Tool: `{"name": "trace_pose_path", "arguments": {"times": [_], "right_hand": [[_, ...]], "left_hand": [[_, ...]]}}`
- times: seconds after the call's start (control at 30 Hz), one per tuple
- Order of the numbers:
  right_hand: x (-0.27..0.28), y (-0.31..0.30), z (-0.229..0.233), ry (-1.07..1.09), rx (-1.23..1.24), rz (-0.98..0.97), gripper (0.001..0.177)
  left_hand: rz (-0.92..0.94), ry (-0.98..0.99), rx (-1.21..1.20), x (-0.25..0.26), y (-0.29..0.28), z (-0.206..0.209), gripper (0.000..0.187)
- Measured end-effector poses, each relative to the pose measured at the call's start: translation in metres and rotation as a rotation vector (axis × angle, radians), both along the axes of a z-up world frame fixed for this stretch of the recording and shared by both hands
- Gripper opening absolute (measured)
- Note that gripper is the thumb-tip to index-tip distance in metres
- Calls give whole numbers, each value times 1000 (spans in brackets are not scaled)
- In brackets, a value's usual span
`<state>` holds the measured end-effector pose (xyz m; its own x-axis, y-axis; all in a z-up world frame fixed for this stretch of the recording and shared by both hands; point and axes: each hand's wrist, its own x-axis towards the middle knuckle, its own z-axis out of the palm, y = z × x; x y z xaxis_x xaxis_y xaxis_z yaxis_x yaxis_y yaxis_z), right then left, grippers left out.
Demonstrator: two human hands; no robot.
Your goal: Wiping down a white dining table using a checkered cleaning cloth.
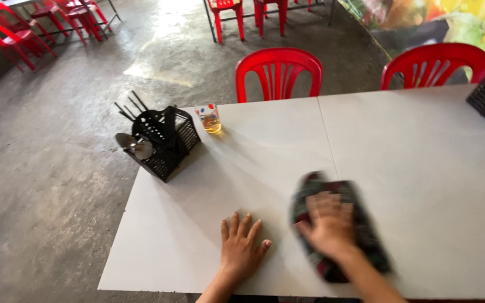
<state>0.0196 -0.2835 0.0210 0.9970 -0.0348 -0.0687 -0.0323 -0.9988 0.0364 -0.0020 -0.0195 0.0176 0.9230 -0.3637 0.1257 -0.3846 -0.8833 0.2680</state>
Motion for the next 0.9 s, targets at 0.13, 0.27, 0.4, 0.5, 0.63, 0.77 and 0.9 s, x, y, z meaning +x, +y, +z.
{"name": "trace_pose_path", "arguments": {"times": [0.13,0.27,0.4,0.5,0.63,0.77,0.9], "right_hand": [[-1,28,-4,-117,247,322,85],[29,-22,-22,-223,301,283,76],[54,-124,-30,-474,104,21,69],[36,-227,-34,-615,47,-199,59],[-23,-352,-25,-413,67,-577,60],[-62,-417,-35,-327,179,-1038,84],[-34,-408,-43,-311,189,-1115,88]], "left_hand": [[-38,-121,27,6,3,-27,62],[-21,-120,78,5,-2,-26,62],[-2,-131,64,13,-9,-24,62],[4,-141,76,14,-10,-28,63],[16,-137,70,15,-10,-29,62],[44,-93,64,20,-14,-37,63],[5,109,134,39,-48,-21,58]]}}
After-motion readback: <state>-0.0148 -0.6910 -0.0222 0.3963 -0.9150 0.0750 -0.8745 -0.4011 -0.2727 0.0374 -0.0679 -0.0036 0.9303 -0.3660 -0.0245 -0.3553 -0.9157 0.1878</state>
